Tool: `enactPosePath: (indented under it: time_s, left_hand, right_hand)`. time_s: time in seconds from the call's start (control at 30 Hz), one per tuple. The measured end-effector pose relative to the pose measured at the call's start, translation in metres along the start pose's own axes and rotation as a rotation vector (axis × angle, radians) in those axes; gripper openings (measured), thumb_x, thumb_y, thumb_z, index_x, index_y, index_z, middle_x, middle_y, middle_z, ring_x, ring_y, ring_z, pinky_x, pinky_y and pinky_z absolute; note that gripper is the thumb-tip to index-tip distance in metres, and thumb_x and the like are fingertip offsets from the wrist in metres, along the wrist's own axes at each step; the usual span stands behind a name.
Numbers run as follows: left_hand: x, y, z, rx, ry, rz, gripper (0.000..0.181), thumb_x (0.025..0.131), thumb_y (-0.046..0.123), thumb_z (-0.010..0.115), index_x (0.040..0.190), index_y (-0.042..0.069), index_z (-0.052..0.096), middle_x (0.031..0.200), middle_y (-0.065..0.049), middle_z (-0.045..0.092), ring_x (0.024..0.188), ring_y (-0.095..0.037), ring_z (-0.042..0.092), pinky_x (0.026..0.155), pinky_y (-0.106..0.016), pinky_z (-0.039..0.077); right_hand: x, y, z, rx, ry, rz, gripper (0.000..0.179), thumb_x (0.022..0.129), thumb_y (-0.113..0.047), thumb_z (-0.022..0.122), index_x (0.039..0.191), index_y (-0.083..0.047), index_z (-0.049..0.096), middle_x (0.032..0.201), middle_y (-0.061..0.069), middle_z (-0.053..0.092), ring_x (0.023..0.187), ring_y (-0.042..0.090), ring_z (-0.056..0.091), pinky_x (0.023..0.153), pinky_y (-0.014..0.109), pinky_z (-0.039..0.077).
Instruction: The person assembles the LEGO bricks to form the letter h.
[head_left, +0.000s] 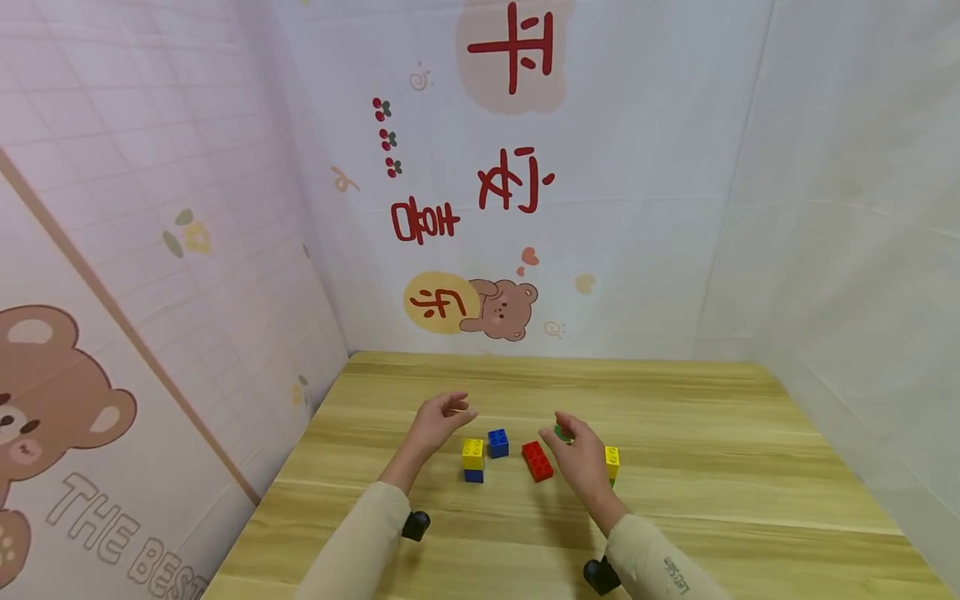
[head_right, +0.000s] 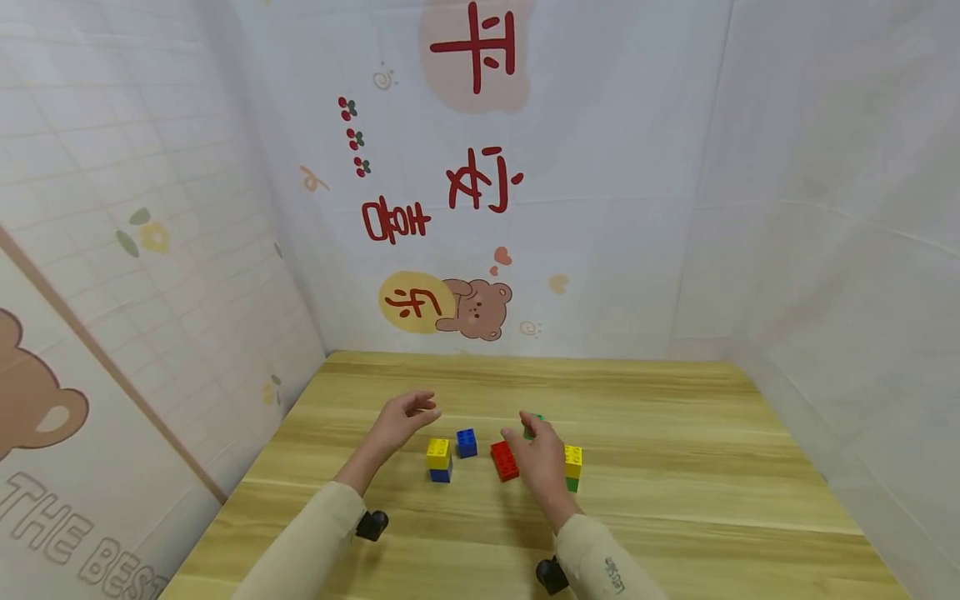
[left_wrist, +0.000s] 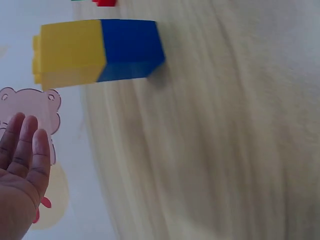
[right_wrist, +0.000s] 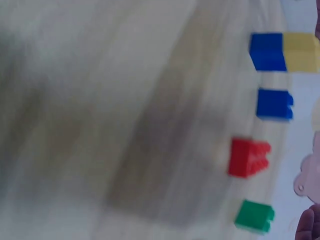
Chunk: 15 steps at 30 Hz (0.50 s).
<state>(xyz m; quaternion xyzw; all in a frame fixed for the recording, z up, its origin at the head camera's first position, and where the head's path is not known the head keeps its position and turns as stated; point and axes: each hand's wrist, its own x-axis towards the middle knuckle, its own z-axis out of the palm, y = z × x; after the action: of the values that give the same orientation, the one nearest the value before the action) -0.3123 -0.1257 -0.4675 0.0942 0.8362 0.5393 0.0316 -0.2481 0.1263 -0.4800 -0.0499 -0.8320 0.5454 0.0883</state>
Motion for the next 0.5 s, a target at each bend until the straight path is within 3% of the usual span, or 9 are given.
enactPosePath:
  time_s: [0.3,0.5]
  left_hand:
    - [-0.013,-0.02,-0.005,-0.024,-0.084,-0.048,0.057,0.094,0.043,0.068,0.139,0.01,0.057,0.125,-0.008,0.062,0.11,-0.024,0.058,0.094,-0.043,0.05]
    - [-0.019,-0.029,-0.007,-0.027,-0.134,-0.037,0.055,0.095,0.04,0.067,0.139,0.008,0.056,0.128,-0.01,0.061,0.113,-0.027,0.058,0.096,-0.048,0.048]
  right_hand:
    - [-0.013,0.021,0.029,-0.043,0.017,0.108,0.053,0.096,-0.026,0.068,0.139,0.001,0.053,0.135,0.022,0.056,0.121,0.038,0.053,0.099,0.051,0.046]
    - [-0.017,0.034,0.038,-0.036,0.042,0.103,0.052,0.095,-0.022,0.069,0.137,0.004,0.054,0.134,0.025,0.056,0.12,0.042,0.054,0.099,0.053,0.045]
